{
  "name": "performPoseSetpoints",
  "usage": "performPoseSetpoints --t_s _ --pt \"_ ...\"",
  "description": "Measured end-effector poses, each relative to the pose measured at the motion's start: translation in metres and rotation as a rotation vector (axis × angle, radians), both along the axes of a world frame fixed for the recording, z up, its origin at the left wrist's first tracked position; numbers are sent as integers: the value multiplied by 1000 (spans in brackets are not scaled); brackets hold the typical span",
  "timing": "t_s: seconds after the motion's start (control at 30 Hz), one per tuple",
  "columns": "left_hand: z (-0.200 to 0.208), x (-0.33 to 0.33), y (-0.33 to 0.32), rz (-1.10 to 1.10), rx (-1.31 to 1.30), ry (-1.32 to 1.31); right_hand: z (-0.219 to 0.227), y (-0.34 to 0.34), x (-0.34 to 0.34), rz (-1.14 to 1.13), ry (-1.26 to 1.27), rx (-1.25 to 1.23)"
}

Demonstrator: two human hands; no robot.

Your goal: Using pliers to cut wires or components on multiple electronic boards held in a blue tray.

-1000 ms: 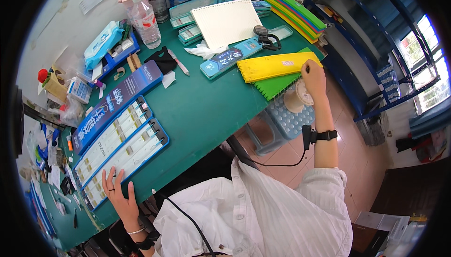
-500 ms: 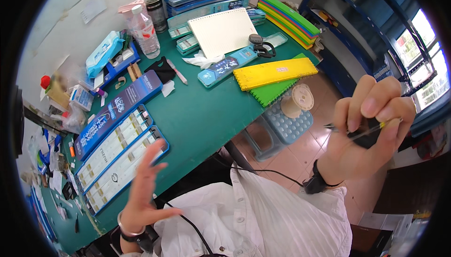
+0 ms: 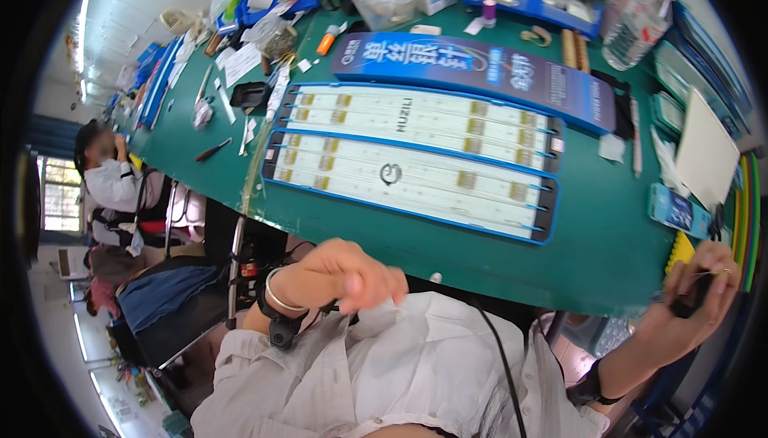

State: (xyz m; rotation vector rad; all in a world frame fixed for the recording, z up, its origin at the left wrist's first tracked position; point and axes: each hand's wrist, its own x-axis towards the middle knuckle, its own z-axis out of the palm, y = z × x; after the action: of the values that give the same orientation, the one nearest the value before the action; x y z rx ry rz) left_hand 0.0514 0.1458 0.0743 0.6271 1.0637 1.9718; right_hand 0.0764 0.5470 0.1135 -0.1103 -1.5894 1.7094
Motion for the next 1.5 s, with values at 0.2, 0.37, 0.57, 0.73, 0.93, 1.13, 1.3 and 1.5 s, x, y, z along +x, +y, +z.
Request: performPoseSetpoints --t_s 0.2,0.37,0.57,0.73,0.93,1.13,1.3,1.5 --pt "-1 -8 11 549 -259 295 -14 -144 -35 734 -171 102" --pt "-4 -14 9 -45 -108 308 1 -141 -78 644 -151 -328" --pt "-30 -3 -75 522 -369 250 -44 -92 -73 552 -197 -522" --pt "-30 -10 -104 927 -982 738 -69 -179 -47 773 -556 -474" --pt "-53 4 -135 1531 -600 310 -74 -188 -52 1146 -551 -142" --pt "-64 1 -154 1645 -1012 500 -74 -194 -54 1225 -467 72" --pt "-66 -3 -157 1636 -456 204 -82 -192 -49 1263 -508 -106" --pt "-67 -7 -166 1508 -787 318 -88 -191 -47 1215 -527 -241"
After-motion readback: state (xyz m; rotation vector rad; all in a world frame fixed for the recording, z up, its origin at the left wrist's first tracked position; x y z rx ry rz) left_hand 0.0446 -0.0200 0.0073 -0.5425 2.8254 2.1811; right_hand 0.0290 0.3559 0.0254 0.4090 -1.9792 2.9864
